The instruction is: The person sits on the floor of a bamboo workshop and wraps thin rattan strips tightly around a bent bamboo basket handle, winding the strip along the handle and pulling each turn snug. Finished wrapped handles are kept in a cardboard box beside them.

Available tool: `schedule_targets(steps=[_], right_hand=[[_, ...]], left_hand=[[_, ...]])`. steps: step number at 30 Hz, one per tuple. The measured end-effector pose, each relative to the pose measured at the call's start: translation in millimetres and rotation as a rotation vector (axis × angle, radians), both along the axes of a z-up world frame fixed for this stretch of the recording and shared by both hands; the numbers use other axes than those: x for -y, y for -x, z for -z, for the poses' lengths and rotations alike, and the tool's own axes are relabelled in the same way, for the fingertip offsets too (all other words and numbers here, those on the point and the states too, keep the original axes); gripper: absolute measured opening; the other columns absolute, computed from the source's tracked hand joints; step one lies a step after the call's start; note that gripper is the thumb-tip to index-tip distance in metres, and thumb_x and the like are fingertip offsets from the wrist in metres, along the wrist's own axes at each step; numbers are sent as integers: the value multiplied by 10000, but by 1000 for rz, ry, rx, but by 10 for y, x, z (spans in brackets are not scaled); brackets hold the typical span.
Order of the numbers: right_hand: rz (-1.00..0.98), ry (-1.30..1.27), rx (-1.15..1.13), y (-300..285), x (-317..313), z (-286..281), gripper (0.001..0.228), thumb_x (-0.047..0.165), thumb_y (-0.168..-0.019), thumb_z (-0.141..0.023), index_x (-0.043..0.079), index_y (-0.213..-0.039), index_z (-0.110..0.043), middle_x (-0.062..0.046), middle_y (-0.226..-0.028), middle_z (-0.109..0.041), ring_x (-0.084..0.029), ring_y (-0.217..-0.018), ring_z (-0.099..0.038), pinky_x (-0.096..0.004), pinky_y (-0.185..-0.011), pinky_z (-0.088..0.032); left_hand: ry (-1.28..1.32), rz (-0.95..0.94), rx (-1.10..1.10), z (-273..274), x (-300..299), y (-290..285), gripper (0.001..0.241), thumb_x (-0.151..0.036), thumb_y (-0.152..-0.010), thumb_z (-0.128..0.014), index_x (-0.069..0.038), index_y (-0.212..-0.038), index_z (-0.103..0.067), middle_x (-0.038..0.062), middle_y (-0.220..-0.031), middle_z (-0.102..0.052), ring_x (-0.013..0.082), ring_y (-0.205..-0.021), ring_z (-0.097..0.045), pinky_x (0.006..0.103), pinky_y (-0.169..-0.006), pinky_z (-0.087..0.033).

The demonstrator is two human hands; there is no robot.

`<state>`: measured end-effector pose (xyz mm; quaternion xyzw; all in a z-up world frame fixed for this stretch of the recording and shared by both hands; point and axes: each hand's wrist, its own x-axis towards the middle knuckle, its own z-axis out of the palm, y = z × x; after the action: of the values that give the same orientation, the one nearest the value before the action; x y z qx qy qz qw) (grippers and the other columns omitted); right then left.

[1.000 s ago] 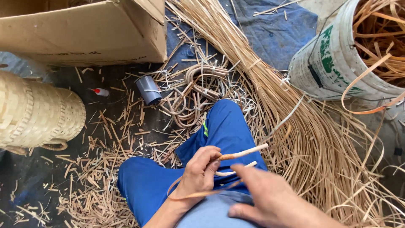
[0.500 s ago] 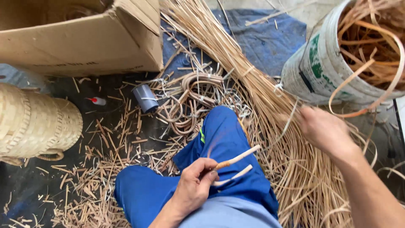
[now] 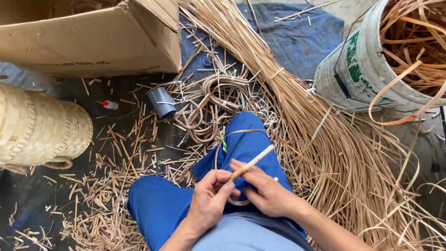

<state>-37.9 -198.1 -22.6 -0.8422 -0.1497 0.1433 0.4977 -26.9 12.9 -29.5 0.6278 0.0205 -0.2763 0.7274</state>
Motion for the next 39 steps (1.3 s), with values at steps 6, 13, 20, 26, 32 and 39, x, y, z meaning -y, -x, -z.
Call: schedule_targets(steps=[6, 13, 20, 26, 32, 39], right_hand=[[-147, -253, -360, -85, -75, 48, 646, 71, -894, -629, 23, -1501, -412, -160, -1491, -484, -295, -1419, -440, -431, -1173, -316], [-269, 90, 33, 114, 329, -226, 173, 119, -885, -708, 126, -1056, -680, -61, -1213, -679, -313, -1312, -550, -465, -1161, -382], [-150, -78, -203, 93, 132, -198, 542, 18, -794, -601, 23, -1337, -597, -256, -1545, -442, -401, -1497, -318, -495, -1199, -257], [-387, -71, -98, 11, 58, -361, 156, 86, -906, -712, 50, -1055, -682, -169, -1265, -687, -348, -1339, -577, -572, -1229, -126], [-29, 246, -149, 390, 423, -640, 138, 122, -884, -695, 60, -998, -652, -115, -1018, -666, -282, -1010, -662, -472, -959, -476], [62, 265, -675, 693, 956, -821, 279, 168, -938, -690, 120, -1207, -638, -95, -916, -675, -231, -813, -679, -336, -726, -578]], left_hand=[[155, 77, -37, -136, -71, 101, 103, 29, -982, -602, 22, -1085, -600, 64, -1026, -680, 113, -866, -716, 284, -789, -642], [166, 34, -146, 50, -75, 115, 132, 34, -960, -626, 30, -1090, -610, 84, -974, -693, 133, -816, -735, 290, -743, -624], [309, 136, -185, -77, 5, 86, 149, 42, -957, -620, 27, -1105, -621, 50, -1074, -668, 102, -922, -702, 300, -848, -640], [244, 77, -168, -27, -38, 120, 121, 41, -928, -630, 26, -1045, -603, 47, -1151, -719, 113, -864, -719, 289, -771, -626], [251, 83, -230, 47, 27, 100, 118, 20, -943, -643, 36, -1059, -626, 101, -950, -719, 130, -795, -754, 292, -720, -635], [233, 174, -189, -61, 116, 13, 126, -4, -929, -681, 45, -1044, -671, 84, -903, -743, 108, -789, -737, 262, -723, -620]])
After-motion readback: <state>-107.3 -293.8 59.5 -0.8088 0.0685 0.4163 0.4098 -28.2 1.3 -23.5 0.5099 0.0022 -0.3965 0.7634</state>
